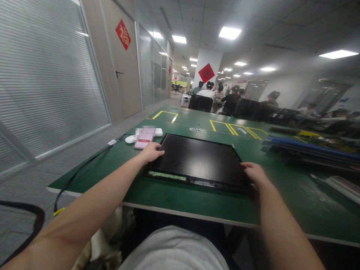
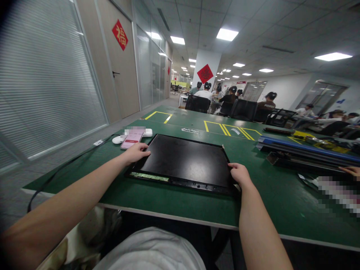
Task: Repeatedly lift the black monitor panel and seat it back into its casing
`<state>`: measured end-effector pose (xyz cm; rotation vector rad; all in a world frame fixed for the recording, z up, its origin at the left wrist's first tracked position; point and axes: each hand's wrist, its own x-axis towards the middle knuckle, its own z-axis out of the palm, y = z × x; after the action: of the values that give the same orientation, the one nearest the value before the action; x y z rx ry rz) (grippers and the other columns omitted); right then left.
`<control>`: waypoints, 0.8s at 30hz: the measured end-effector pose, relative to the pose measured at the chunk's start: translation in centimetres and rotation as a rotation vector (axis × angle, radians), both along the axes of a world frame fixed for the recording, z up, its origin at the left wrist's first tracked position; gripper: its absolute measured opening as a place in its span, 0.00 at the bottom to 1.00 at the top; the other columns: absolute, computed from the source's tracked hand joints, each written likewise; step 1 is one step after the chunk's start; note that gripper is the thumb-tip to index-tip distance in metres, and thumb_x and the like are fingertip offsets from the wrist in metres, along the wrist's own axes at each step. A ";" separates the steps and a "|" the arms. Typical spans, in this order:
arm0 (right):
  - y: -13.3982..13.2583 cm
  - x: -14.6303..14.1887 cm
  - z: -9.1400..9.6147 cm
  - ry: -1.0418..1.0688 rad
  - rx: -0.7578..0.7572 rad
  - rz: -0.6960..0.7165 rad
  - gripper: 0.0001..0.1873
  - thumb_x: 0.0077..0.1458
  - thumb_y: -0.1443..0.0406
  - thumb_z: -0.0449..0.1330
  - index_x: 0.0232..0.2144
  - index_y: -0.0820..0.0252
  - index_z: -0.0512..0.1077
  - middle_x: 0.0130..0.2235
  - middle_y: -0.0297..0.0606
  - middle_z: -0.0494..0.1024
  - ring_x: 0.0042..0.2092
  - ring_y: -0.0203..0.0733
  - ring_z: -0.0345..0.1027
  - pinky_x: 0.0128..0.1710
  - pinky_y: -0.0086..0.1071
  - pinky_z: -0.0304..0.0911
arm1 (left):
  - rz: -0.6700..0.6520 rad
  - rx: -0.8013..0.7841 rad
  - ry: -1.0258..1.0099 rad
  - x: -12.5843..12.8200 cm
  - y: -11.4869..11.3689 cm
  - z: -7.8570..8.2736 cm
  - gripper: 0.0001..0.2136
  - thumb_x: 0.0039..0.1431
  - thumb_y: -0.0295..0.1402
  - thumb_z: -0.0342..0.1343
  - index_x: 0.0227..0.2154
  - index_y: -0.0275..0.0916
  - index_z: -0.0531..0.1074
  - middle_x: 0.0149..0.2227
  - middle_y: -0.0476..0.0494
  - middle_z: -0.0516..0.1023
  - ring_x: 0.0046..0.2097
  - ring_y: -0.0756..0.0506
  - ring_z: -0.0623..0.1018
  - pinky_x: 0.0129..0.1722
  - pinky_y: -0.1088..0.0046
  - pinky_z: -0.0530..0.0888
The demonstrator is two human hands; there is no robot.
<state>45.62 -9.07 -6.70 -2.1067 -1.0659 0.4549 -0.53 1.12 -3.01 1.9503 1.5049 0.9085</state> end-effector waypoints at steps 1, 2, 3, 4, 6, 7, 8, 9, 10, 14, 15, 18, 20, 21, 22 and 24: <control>0.0 0.0 0.0 0.011 -0.009 0.001 0.27 0.41 0.76 0.54 0.45 0.62 0.77 0.43 0.45 0.80 0.38 0.42 0.74 0.35 0.29 0.66 | 0.004 0.016 0.006 0.0 0.1 -0.1 0.08 0.42 0.35 0.61 0.26 0.39 0.80 0.31 0.43 0.80 0.36 0.39 0.77 0.37 0.66 0.73; 0.0 -0.1 0.1 0.023 -0.020 0.001 0.28 0.41 0.76 0.54 0.46 0.62 0.77 0.42 0.45 0.80 0.37 0.42 0.74 0.34 0.29 0.66 | 0.009 0.030 0.011 0.0 0.2 -0.2 0.07 0.42 0.35 0.62 0.25 0.40 0.79 0.32 0.42 0.80 0.37 0.38 0.77 0.39 0.65 0.73; -0.1 -0.1 0.1 0.034 -0.031 0.001 0.28 0.42 0.76 0.53 0.47 0.63 0.76 0.41 0.45 0.80 0.36 0.41 0.74 0.33 0.29 0.66 | 0.015 0.037 0.017 0.0 0.3 -0.2 0.07 0.41 0.35 0.62 0.25 0.40 0.79 0.33 0.42 0.80 0.39 0.37 0.77 0.41 0.64 0.73; -0.1 -0.1 0.1 0.040 -0.039 0.001 0.28 0.43 0.76 0.53 0.47 0.63 0.76 0.40 0.45 0.80 0.35 0.41 0.74 0.33 0.29 0.66 | 0.023 0.040 0.022 0.0 0.3 -0.3 0.07 0.41 0.35 0.63 0.25 0.41 0.79 0.35 0.42 0.80 0.40 0.37 0.77 0.43 0.64 0.73; -0.1 -0.1 0.1 0.041 -0.042 0.002 0.27 0.44 0.75 0.53 0.48 0.62 0.76 0.38 0.46 0.80 0.35 0.41 0.74 0.33 0.29 0.66 | 0.039 0.040 0.039 -0.1 0.4 -0.4 0.08 0.41 0.35 0.63 0.26 0.41 0.80 0.39 0.41 0.80 0.44 0.35 0.77 0.46 0.63 0.72; -0.1 -0.2 0.2 0.038 -0.041 0.004 0.27 0.44 0.75 0.54 0.48 0.62 0.76 0.38 0.46 0.80 0.34 0.42 0.74 0.33 0.30 0.66 | 0.045 0.042 0.053 -0.1 0.5 -0.4 0.08 0.41 0.35 0.63 0.27 0.40 0.80 0.41 0.40 0.80 0.46 0.35 0.76 0.48 0.63 0.72; -0.1 -0.2 0.2 0.037 -0.041 0.005 0.27 0.44 0.75 0.54 0.47 0.62 0.76 0.37 0.46 0.80 0.34 0.42 0.74 0.33 0.30 0.66 | 0.047 0.045 0.070 -0.1 0.5 -0.5 0.08 0.42 0.35 0.63 0.28 0.40 0.80 0.42 0.39 0.80 0.48 0.35 0.76 0.49 0.63 0.71; -0.1 -0.2 0.3 0.039 -0.045 0.005 0.27 0.44 0.75 0.54 0.47 0.61 0.76 0.37 0.45 0.80 0.34 0.42 0.74 0.33 0.30 0.66 | 0.041 0.047 0.089 -0.1 0.6 -0.5 0.08 0.43 0.35 0.62 0.28 0.40 0.80 0.43 0.39 0.79 0.48 0.35 0.76 0.49 0.63 0.71; -0.1 -0.3 0.3 0.046 -0.048 0.002 0.27 0.44 0.75 0.54 0.47 0.61 0.76 0.37 0.45 0.80 0.34 0.42 0.74 0.34 0.30 0.66 | 0.032 0.046 0.109 -0.1 0.6 -0.5 0.08 0.43 0.35 0.62 0.28 0.40 0.80 0.42 0.39 0.79 0.49 0.35 0.76 0.50 0.63 0.71; -0.2 -0.5 0.5 0.087 -0.052 -0.014 0.28 0.43 0.76 0.53 0.47 0.62 0.76 0.40 0.46 0.80 0.33 0.41 0.74 0.33 0.30 0.66 | 0.007 0.037 0.144 -0.2 0.7 -0.7 0.07 0.45 0.34 0.60 0.28 0.40 0.80 0.41 0.40 0.79 0.49 0.35 0.76 0.50 0.64 0.71; -0.2 -0.6 0.6 0.091 -0.049 -0.014 0.28 0.43 0.76 0.53 0.47 0.62 0.76 0.40 0.46 0.80 0.33 0.41 0.73 0.33 0.30 0.66 | 0.008 0.038 0.142 -0.3 0.8 -0.7 0.07 0.46 0.34 0.60 0.28 0.39 0.80 0.42 0.40 0.79 0.49 0.35 0.76 0.50 0.64 0.70; -0.2 -0.6 0.6 0.077 -0.051 -0.009 0.28 0.43 0.76 0.52 0.48 0.62 0.76 0.39 0.45 0.80 0.34 0.41 0.73 0.32 0.29 0.65 | 0.014 0.042 0.142 -0.4 0.9 -0.9 0.09 0.45 0.35 0.61 0.30 0.39 0.80 0.46 0.39 0.78 0.51 0.35 0.75 0.52 0.64 0.69; -0.2 -0.6 0.5 0.059 -0.053 -0.005 0.29 0.43 0.76 0.52 0.48 0.62 0.76 0.37 0.45 0.80 0.34 0.41 0.73 0.32 0.29 0.65 | 0.021 0.044 0.152 -0.4 1.0 -1.0 0.10 0.44 0.36 0.62 0.31 0.39 0.80 0.49 0.38 0.77 0.52 0.34 0.74 0.54 0.64 0.69; -0.2 -0.5 0.5 0.052 -0.053 -0.004 0.29 0.43 0.76 0.52 0.48 0.62 0.76 0.37 0.45 0.80 0.34 0.41 0.73 0.32 0.29 0.65 | 0.027 0.042 0.158 -0.5 1.1 -1.1 0.11 0.44 0.37 0.62 0.31 0.39 0.80 0.50 0.38 0.76 0.53 0.34 0.74 0.54 0.64 0.68; -0.2 -0.4 0.4 0.047 -0.051 -0.004 0.28 0.43 0.75 0.53 0.48 0.62 0.76 0.37 0.45 0.80 0.34 0.41 0.74 0.32 0.29 0.66 | 0.033 0.040 0.162 -0.5 1.1 -1.1 0.12 0.44 0.38 0.62 0.32 0.39 0.80 0.51 0.37 0.76 0.53 0.34 0.73 0.55 0.65 0.68; -0.1 -0.3 0.2 0.042 -0.045 -0.004 0.28 0.43 0.75 0.53 0.48 0.61 0.76 0.37 0.45 0.80 0.34 0.41 0.74 0.33 0.30 0.66 | 0.037 0.033 0.169 -0.6 1.2 -1.1 0.14 0.44 0.39 0.62 0.35 0.39 0.81 0.53 0.36 0.74 0.54 0.34 0.73 0.55 0.64 0.68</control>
<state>45.35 -9.19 -6.47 -2.1294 -1.0358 0.5231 -1.10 2.29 -4.14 2.0738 1.6349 0.8057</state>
